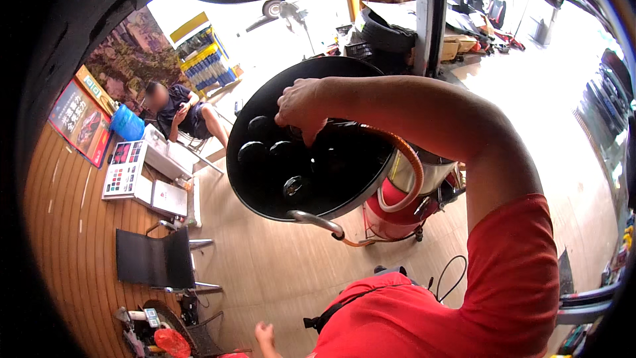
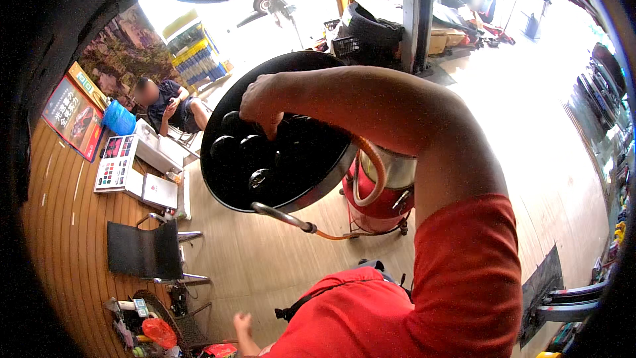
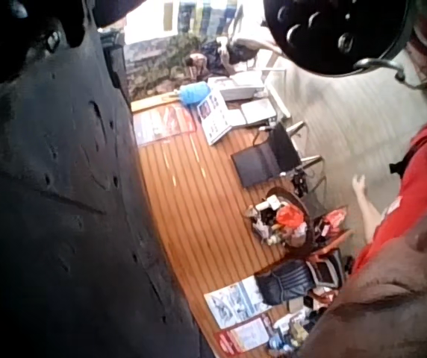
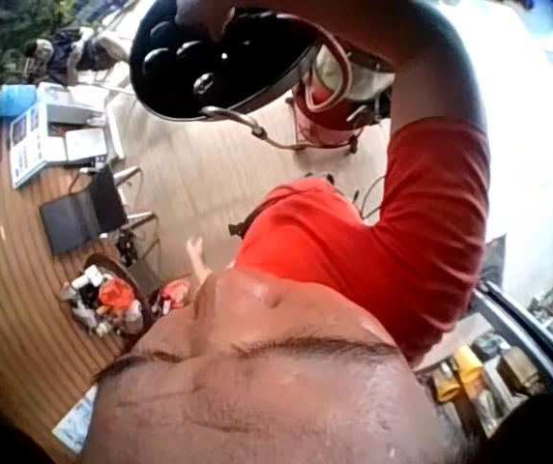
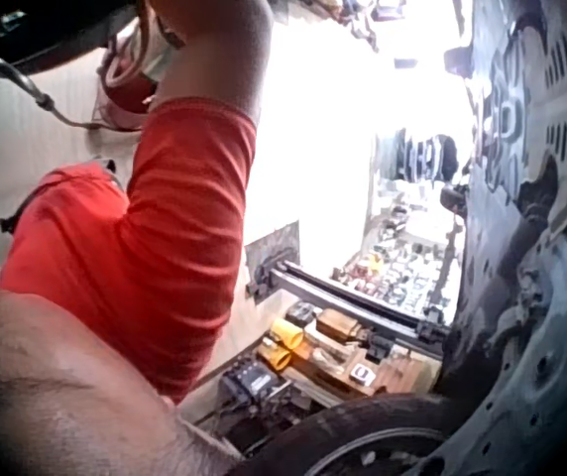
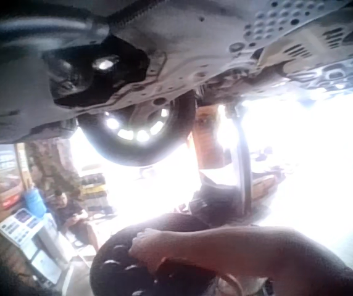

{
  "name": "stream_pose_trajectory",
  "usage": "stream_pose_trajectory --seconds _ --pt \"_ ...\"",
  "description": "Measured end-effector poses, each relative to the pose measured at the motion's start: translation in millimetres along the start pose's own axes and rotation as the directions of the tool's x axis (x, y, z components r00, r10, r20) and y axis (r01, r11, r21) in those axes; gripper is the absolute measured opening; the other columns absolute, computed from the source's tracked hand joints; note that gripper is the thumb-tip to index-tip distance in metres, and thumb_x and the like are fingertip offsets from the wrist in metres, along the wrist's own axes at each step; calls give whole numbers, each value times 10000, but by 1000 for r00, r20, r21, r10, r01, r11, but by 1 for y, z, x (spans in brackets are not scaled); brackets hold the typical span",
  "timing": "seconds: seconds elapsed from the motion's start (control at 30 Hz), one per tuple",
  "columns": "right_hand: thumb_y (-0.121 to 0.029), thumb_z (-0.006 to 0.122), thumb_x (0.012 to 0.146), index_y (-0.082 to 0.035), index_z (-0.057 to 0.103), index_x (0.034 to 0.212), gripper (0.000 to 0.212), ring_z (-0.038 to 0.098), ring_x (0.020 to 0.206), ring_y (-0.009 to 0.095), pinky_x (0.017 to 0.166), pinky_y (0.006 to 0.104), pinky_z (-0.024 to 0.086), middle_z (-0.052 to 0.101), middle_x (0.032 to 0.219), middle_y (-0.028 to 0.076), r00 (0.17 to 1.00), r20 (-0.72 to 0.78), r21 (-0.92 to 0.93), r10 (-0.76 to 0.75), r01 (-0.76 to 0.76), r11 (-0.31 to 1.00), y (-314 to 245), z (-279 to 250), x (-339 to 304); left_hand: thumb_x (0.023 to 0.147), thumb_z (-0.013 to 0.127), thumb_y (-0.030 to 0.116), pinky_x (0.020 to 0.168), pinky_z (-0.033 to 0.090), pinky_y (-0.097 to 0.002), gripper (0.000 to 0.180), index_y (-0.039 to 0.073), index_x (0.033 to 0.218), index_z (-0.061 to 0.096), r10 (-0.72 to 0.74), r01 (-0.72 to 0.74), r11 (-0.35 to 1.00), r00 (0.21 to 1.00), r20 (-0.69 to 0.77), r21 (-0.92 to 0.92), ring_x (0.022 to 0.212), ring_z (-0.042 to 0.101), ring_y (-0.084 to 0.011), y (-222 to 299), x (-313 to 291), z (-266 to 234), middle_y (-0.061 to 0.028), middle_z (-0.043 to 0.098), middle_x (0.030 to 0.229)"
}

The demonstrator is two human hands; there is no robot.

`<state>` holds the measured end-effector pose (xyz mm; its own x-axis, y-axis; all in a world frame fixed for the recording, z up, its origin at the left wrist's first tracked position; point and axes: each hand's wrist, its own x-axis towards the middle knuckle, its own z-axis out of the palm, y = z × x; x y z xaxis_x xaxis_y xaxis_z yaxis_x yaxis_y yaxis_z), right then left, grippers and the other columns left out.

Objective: The person removes multiple used oil filters from a red oil drain machine and places them into a yellow bucket. The person repeats this process for several filters, moving between the drain machine and the bucket.

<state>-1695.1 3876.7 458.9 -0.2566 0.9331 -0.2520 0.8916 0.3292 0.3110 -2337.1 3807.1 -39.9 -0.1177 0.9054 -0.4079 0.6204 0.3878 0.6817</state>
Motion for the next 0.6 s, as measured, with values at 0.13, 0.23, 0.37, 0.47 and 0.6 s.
stream_pose_trajectory --seconds 0.13,0.23,0.37,0.47,0.6 --pt "-328 726 677 -59 574 1101 524 597 1025 322 840 434 484 644 1008 144 999 -18 74 -47 48 996 4 -6 -1 756 660 161 725 511 -386 467 -48 1162 563 -345 247 839 930 124 484 862 630 -259 -101 -48 -2 -185 645 991" --pt "-280 705 693 -40 546 1138 530 595 1022 337 849 434 482 634 1032 155 997 37 100 -63 59 993 6 -11 -1 759 657 162 725 511 -385 463 -47 1162 564 -469 377 834 869 159 402 862 631 -258 -122 -79 38 -185 646 990" --pt "-195 687 697 -28 487 1229 593 597 1015 345 844 427 484 614 1098 165 980 190 186 64 -100 977 42 -7 -6 763 653 162 724 512 -384 458 -46 1162 565 -471 401 860 862 188 314 863 632 -256 -115 -100 62 -184 647 989" --pt "-198 718 682 -21 535 1198 575 604 1000 328 834 407 490 629 1065 167 989 149 68 12 -22 997 79 26 1 767 650 162 724 512 -383 455 -46 1162 566 -465 407 872 863 199 271 863 632 -255 -110 -109 70 -183 648 988" --pt "-260 783 630 0 674 978 448 623 961 293 822 382 496 664 961 172 986 167 168 18 -47 985 90 48 13 771 647 163 723 512 -381 450 -45 1162 568 -469 422 875 862 195 238 863 633 -253 -112 -120 76 -182 649 986"
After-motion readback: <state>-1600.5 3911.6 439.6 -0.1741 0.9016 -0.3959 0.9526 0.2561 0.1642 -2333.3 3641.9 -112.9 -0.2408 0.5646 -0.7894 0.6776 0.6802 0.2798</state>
